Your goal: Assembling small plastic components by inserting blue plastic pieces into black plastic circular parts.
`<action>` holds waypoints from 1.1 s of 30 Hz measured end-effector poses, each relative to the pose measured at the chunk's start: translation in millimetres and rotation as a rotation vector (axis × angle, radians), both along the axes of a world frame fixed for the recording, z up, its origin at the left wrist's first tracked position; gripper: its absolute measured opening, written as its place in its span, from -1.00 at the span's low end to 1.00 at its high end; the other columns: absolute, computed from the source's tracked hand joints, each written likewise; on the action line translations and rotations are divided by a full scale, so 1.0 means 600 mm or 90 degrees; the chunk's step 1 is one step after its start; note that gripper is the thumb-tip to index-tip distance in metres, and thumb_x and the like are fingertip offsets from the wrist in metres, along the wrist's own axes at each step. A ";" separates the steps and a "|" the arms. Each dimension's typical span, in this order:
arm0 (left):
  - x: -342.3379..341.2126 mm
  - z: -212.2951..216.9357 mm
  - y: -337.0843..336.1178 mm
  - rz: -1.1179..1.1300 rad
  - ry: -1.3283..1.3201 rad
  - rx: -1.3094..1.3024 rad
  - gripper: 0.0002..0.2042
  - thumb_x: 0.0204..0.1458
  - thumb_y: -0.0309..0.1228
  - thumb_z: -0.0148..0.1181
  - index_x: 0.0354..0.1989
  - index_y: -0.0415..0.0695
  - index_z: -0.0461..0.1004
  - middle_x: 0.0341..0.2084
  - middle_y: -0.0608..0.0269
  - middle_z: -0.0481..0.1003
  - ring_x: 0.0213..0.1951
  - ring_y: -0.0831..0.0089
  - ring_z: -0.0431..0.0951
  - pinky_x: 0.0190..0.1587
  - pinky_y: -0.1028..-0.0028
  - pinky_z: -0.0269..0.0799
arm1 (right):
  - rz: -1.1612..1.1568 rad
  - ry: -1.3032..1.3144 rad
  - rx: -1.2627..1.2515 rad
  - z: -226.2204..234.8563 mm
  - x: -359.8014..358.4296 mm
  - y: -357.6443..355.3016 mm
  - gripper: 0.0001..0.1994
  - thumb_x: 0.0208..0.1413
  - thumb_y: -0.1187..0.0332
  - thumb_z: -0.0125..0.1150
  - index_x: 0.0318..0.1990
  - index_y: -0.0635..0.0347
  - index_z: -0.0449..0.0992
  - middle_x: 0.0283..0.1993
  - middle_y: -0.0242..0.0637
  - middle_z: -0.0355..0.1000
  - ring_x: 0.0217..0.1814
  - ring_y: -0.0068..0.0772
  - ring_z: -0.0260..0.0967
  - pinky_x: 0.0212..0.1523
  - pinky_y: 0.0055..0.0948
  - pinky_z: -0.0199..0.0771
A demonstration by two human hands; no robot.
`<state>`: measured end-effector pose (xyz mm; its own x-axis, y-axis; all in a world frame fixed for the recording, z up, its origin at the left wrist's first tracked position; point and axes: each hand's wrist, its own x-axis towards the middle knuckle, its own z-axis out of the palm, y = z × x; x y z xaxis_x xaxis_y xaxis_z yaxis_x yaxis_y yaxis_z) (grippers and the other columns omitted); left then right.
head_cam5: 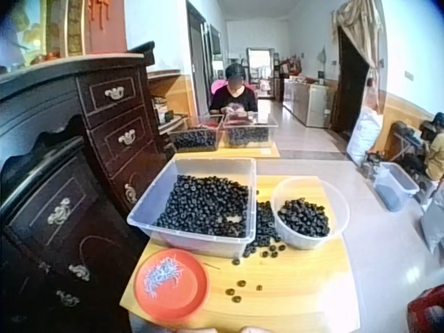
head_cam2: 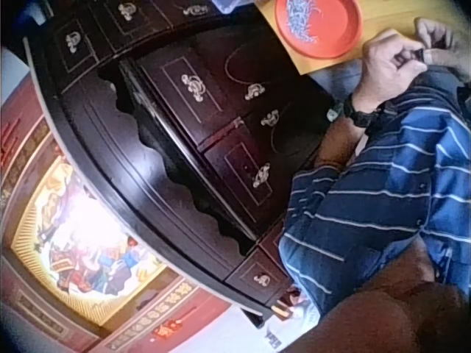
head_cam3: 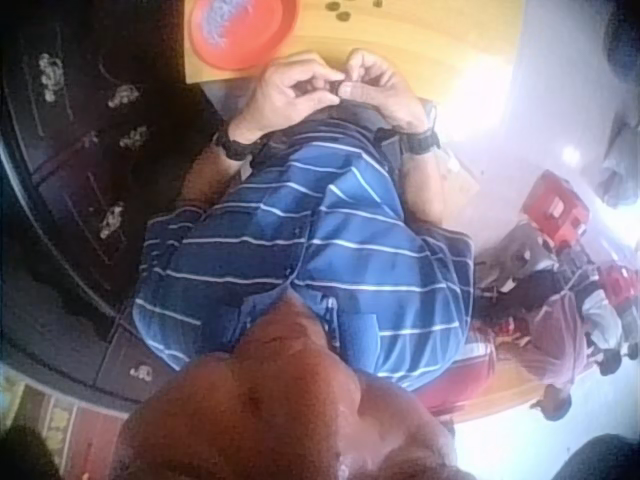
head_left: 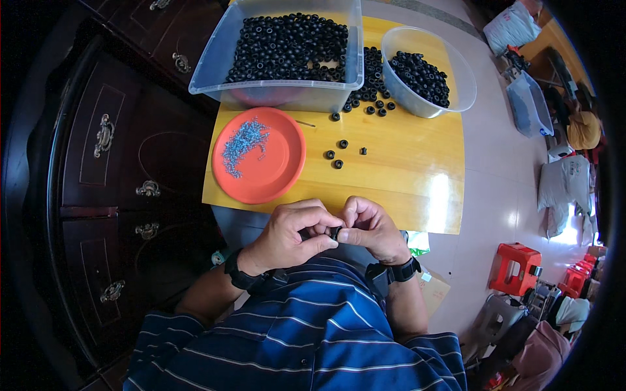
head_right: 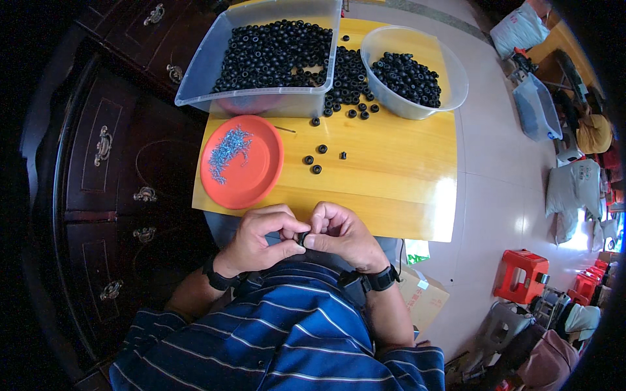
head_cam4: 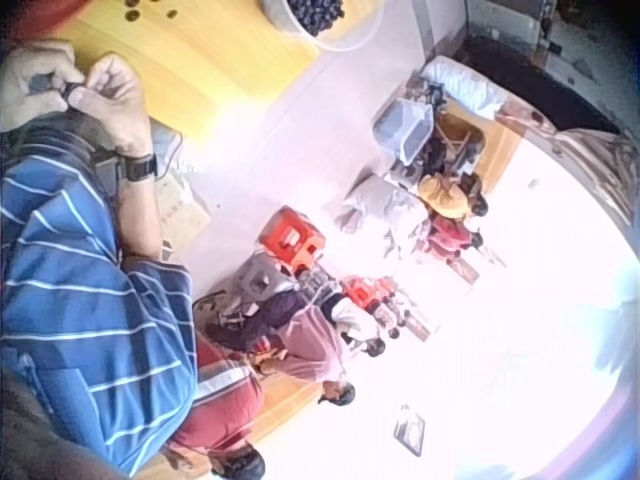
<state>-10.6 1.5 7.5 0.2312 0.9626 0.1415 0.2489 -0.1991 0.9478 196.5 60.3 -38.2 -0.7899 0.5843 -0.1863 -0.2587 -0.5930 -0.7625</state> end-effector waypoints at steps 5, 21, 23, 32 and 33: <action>-0.009 0.002 0.007 -0.039 0.021 -0.067 -0.71 -0.13 -0.57 0.45 -0.17 -0.18 0.63 -0.48 0.35 0.48 -0.47 0.58 0.48 -0.38 0.56 0.39 | -0.007 0.019 -0.020 0.000 -0.004 -0.004 -0.74 0.10 0.56 0.39 -0.33 0.10 0.35 -0.35 -0.57 0.37 -0.30 -0.72 0.31 -0.21 -0.67 0.34; 0.005 0.020 0.003 -0.046 0.017 -0.008 -0.71 -0.11 -0.56 0.44 -0.15 -0.17 0.64 -0.56 0.37 0.44 -0.55 0.58 0.42 -0.48 0.54 0.29 | 0.004 0.112 -0.109 -0.010 -0.003 -0.006 -0.69 0.04 0.55 0.44 -0.31 0.07 0.33 -0.35 -0.60 0.35 -0.26 -0.73 0.35 -0.18 -0.66 0.37; 0.005 0.020 0.002 -0.037 0.032 0.003 -0.72 -0.11 -0.56 0.44 -0.16 -0.17 0.64 -0.56 0.36 0.43 -0.56 0.57 0.40 -0.48 0.53 0.28 | 0.007 0.112 -0.106 -0.010 -0.004 -0.005 -0.69 0.04 0.55 0.45 -0.31 0.07 0.33 -0.35 -0.60 0.34 -0.26 -0.73 0.35 -0.19 -0.67 0.37; 0.002 -0.001 -0.002 -0.033 -0.029 0.010 -0.79 -0.07 -0.52 0.44 -0.23 -0.15 0.63 -0.62 0.40 0.35 -0.58 0.59 0.34 -0.49 0.53 0.20 | 0.016 0.117 -0.067 -0.014 -0.007 -0.005 -0.72 0.07 0.54 0.43 -0.27 0.09 0.36 -0.33 -0.57 0.38 -0.24 -0.72 0.39 -0.18 -0.67 0.40; -0.001 -0.001 -0.001 -0.034 -0.029 0.010 -0.79 -0.07 -0.52 0.44 -0.23 -0.15 0.63 -0.62 0.40 0.35 -0.58 0.59 0.34 -0.49 0.53 0.20 | 0.015 0.124 -0.058 -0.011 -0.008 -0.005 -0.73 0.08 0.53 0.42 -0.24 0.11 0.37 -0.30 -0.54 0.42 -0.21 -0.70 0.42 -0.16 -0.66 0.42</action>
